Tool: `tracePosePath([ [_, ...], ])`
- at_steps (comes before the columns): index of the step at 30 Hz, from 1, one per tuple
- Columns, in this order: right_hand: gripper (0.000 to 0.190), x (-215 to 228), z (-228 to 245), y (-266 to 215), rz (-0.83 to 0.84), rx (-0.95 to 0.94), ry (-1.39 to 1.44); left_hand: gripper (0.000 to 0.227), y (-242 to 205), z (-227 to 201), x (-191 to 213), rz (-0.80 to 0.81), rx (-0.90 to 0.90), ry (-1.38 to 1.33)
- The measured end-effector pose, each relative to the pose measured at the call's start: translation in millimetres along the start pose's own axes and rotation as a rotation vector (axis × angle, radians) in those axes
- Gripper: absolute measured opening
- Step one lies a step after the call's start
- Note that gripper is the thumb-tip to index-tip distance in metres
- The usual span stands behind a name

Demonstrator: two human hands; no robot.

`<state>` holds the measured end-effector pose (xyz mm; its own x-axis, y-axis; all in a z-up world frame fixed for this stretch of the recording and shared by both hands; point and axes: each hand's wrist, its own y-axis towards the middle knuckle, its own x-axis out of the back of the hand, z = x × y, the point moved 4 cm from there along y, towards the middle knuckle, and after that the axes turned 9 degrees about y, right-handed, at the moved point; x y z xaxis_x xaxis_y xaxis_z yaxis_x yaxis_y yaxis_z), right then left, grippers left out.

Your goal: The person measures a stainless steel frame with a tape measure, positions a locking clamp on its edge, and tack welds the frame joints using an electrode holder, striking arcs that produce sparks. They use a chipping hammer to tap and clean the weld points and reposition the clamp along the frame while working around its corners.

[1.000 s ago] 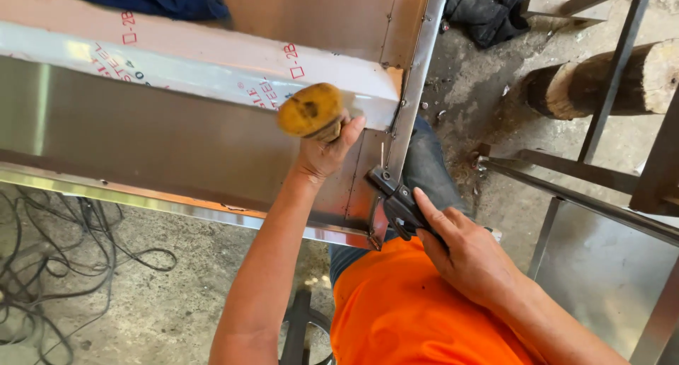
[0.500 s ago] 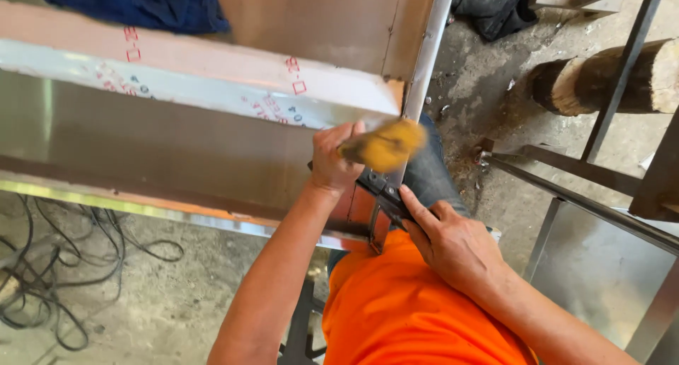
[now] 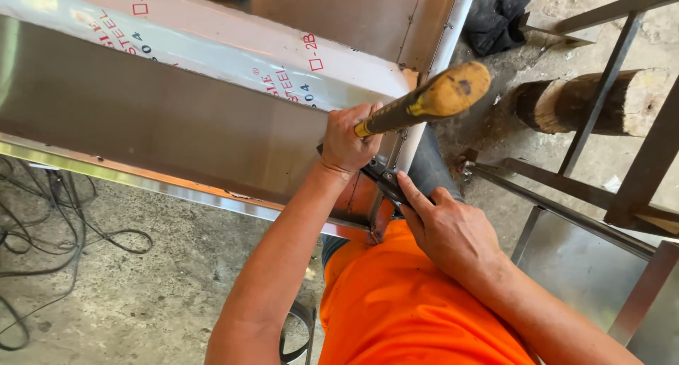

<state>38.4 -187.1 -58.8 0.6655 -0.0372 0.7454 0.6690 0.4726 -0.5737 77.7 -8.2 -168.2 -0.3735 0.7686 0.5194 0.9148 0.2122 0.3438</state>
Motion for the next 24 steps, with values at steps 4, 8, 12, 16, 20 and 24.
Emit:
tracePosePath([
  [4,0.061,7.9,4.8,5.1,-0.007,0.002,-0.036,0.031,0.1,0.3,-1.3,-0.004,-0.017,0.018],
  [8,0.061,10.4,7.0,8.5,0.005,0.003,-0.047,0.032,2.8,-2.0,1.3,0.008,-0.001,0.02],
  [12,0.06,9.2,6.3,9.4,-0.003,0.01,-0.054,0.032,2.1,0.0,0.1,0.003,0.008,-0.001],
  [16,0.058,9.5,5.8,9.8,-0.021,0.023,-0.036,0.034,0.6,1.5,-2.2,0.006,-0.003,0.031],
  [20,0.056,12.3,4.7,12.5,-0.027,0.021,-0.02,0.033,2.6,1.8,-2.7,0.013,-0.014,0.036],
  [24,0.06,12.6,4.8,12.1,-0.013,0.007,-0.017,0.033,1.4,-0.4,-1.9,0.017,0.0,0.016],
])
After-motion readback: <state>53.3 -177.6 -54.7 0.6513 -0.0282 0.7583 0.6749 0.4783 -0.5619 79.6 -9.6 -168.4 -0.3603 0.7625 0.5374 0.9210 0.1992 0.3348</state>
